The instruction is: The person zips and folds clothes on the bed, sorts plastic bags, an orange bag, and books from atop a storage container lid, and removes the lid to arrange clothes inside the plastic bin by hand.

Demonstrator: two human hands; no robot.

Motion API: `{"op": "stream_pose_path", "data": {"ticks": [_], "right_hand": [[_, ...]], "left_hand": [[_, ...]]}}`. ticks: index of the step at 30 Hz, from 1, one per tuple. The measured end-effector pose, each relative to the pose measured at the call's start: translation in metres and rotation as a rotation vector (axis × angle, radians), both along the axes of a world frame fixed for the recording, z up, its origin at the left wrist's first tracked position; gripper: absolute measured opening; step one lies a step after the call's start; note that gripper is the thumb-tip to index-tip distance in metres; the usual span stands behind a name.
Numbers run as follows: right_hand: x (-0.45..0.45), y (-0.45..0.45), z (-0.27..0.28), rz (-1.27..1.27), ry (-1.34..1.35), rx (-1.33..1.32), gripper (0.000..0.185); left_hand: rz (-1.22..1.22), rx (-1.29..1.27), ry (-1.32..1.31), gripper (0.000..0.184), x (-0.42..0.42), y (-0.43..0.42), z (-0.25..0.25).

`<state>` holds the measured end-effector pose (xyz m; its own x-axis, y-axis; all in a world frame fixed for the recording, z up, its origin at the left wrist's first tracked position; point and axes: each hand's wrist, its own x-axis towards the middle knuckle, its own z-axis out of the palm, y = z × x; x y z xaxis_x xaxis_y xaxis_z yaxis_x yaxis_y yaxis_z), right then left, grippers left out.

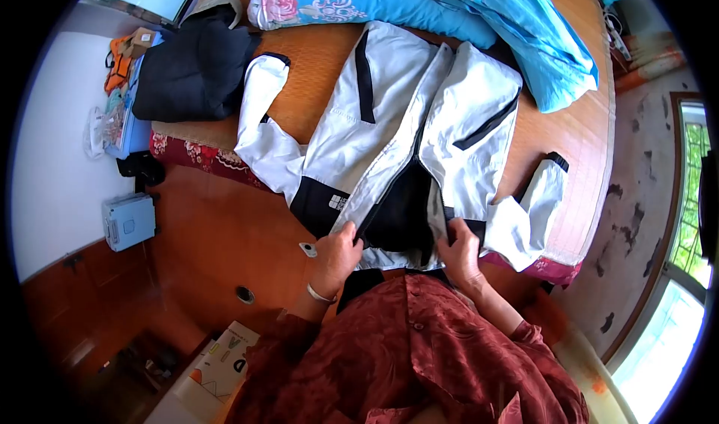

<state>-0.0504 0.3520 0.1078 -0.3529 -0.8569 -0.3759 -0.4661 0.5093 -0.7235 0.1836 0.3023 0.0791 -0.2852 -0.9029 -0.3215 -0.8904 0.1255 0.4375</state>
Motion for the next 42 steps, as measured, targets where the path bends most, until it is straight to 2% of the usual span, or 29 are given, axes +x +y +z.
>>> {"op": "stream_pose_path", "data": {"ticks": [2, 3, 4, 6, 10, 12, 13, 15, 18, 22, 24, 25, 27, 29, 32, 33, 34, 37, 38, 39, 40, 42], "right_hand": [[0.017, 0.02, -0.033, 0.106, 0.004, -0.039, 0.023], [0.022, 0.033, -0.051, 0.204, -0.008, 0.0, 0.033], [0.027, 0.046, -0.069, 0.302, 0.092, -0.061, 0.04], [0.022, 0.074, -0.096, 0.378, 0.144, -0.035, 0.043], [0.005, 0.115, -0.11, 0.387, 0.313, 0.057, 0.036], [0.004, 0.126, -0.113, 0.333, 0.37, -0.029, 0.038], [0.004, 0.131, -0.113, 0.293, 0.384, -0.041, 0.042], [0.005, 0.144, -0.116, 0.207, 0.421, -0.066, 0.045], [0.01, 0.156, -0.114, 0.048, 0.427, -0.075, 0.046], [0.013, 0.164, -0.124, -0.146, 0.498, -0.011, 0.043], [0.008, 0.156, -0.131, -0.13, 0.597, 0.009, 0.04], [0.004, 0.156, -0.14, -0.122, 0.59, 0.058, 0.041], [0.0, 0.158, -0.152, -0.16, 0.609, 0.008, 0.034], [0.001, 0.157, -0.136, -0.169, 0.681, -0.063, 0.023], [0.019, 0.157, -0.083, -0.292, 0.563, -0.087, 0.021], [0.017, 0.142, -0.055, -0.32, 0.61, -0.288, 0.02], [0.02, 0.129, -0.03, -0.371, 0.594, -0.299, 0.02], [0.009, 0.082, 0.011, -0.456, 0.643, -0.431, 0.019], [-0.001, 0.068, 0.014, -0.472, 0.66, -0.458, 0.02], [-0.008, 0.062, 0.011, -0.488, 0.674, -0.429, 0.023], [-0.009, 0.059, 0.001, -0.525, 0.614, -0.304, 0.028], [-0.008, 0.062, -0.029, -0.519, 0.462, -0.319, 0.031]], "left_hand": [[-0.046, 0.039, -0.035, 0.015, -0.01, 0.003, 0.002], [-0.104, 0.047, -0.025, 0.016, -0.011, 0.005, -0.011], [-0.135, 0.065, -0.034, 0.017, -0.009, 0.01, -0.032], [-0.132, 0.059, -0.037, 0.018, -0.005, 0.016, -0.055], [-0.125, 0.095, 0.025, 0.019, 0.005, 0.021, -0.072], [-0.144, 0.144, 0.098, 0.021, 0.004, 0.015, -0.067], [-0.167, 0.051, 0.165, 0.022, -0.002, 0.012, -0.059], [-0.356, -0.041, 0.209, 0.022, -0.019, -0.001, -0.05], [-0.634, -0.214, 0.283, 0.036, -0.054, -0.022, -0.051], [-0.996, -0.258, -0.024, 0.045, -0.083, -0.052, -0.075], [-1.05, -0.214, -0.127, 0.05, -0.091, -0.061, -0.086], [-1.056, -0.274, -0.099, 0.055, -0.091, -0.064, -0.095], [-1.054, -0.24, -0.052, 0.056, -0.093, -0.07, -0.107], [-1.061, -0.239, -0.025, 0.058, -0.096, -0.075, -0.118], [-1.07, -0.214, -0.129, 0.057, -0.113, -0.084, -0.117], [-1.08, -0.28, -0.119, 0.057, -0.117, -0.086, -0.123], [-1.068, -0.29, -0.099, 0.054, -0.123, -0.088, -0.126], [-1.082, -0.529, -0.274, 0.048, -0.155, -0.118, -0.122], [-1.042, -0.574, -0.365, 0.047, -0.175, -0.135, -0.117], [-0.981, -0.503, -0.571, 0.047, -0.192, -0.147, -0.111], [-0.884, -0.406, -0.487, 0.051, -0.197, -0.154, -0.104], [-0.902, -0.397, -0.444, 0.063, -0.19, -0.171, -0.113]]}}
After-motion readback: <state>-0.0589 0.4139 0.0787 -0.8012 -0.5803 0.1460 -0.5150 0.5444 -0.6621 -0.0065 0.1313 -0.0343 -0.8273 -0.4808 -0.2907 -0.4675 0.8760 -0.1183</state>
